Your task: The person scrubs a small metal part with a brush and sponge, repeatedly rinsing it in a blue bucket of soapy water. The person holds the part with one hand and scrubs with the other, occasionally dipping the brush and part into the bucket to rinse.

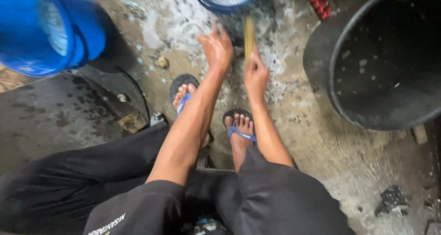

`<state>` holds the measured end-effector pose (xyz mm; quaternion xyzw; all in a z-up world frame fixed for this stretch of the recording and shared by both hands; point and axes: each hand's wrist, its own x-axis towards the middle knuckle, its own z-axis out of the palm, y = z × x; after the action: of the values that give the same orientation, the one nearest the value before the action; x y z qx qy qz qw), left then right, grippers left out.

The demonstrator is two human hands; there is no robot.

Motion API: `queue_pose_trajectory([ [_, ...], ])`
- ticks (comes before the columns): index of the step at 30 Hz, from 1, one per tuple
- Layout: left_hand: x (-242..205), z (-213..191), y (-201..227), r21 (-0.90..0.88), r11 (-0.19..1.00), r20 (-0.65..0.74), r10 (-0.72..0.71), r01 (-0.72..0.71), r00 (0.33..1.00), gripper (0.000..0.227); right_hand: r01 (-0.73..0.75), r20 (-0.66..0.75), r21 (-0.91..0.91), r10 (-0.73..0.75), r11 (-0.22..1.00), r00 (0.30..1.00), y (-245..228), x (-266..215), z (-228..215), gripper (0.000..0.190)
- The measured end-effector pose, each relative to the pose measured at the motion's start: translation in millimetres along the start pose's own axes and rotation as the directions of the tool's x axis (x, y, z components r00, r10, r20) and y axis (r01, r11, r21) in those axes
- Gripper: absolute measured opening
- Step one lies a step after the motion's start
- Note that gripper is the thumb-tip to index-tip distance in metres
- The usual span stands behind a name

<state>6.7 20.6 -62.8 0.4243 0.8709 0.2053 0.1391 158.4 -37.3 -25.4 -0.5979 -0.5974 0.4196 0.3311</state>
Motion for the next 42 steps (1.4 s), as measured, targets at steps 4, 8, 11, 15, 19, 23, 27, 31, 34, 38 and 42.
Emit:
queue_pose_trajectory([
  [4,5.2,-17.5,13.4,-0.135,0.942,0.142,-0.289,0.307,0.947,0.060,-0.018,-0.060,0.043,0.020,0.999,0.998,-18.9,-37.4,5.1,0.037],
  [8,7.5,37.5,-31.7,0.350,0.906,0.163,0.190,-0.237,0.968,0.040,0.046,-0.003,-0.066,-0.047,0.997,0.999,12.6,-19.2,5.5,0.039],
  [11,17.3,-28.6,14.7,-0.113,0.908,0.224,-0.372,0.403,0.901,0.065,-0.031,0.045,0.132,0.025,0.991,0.999,-24.1,20.3,3.5,0.042],
  [15,35.2,-32.5,25.6,-0.074,0.879,0.250,-0.442,0.472,0.862,0.063,0.122,-0.020,-0.003,-0.122,0.992,0.992,-12.0,-36.5,5.8,0.039],
  [19,34.0,-30.4,20.9,-0.026,0.793,0.365,-0.559,0.608,0.745,0.058,0.072,0.024,0.071,-0.074,0.995,0.997,-31.4,-14.4,6.8,0.038],
  [23,38.9,-21.8,10.7,-0.054,0.850,0.351,-0.475,0.524,0.807,0.067,-0.014,0.137,0.137,-0.005,0.991,0.991,-63.7,7.7,0.9,0.040],
  [27,48.5,19.4,-19.2,-0.035,0.867,0.302,-0.464,0.496,0.833,0.065,0.024,0.004,0.107,-0.025,0.994,1.000,-10.4,-36.7,0.5,0.038],
  [31,38.3,44.1,-38.0,0.157,0.966,0.279,-0.245,0.207,0.929,0.050,0.012,0.044,0.071,-0.015,0.997,0.999,-26.9,4.4,3.5,0.040],
  [34,41.4,44.8,-41.2,0.038,0.937,0.230,-0.346,0.346,0.910,0.055,0.045,0.022,0.069,-0.046,0.997,0.999,-38.5,-21.4,3.6,0.038],
  [38,37.2,26.6,-24.0,-0.013,0.934,0.252,-0.343,0.358,0.905,0.061,0.029,0.022,0.017,-0.029,0.999,0.999,-25.3,-34.4,-4.9,0.040],
  [42,34.5,-9.4,3.6,-0.115,0.811,0.346,-0.508,0.574,0.788,0.063,-0.025,0.071,0.109,0.017,0.994,0.997,-49.2,10.1,6.4,0.038],
])
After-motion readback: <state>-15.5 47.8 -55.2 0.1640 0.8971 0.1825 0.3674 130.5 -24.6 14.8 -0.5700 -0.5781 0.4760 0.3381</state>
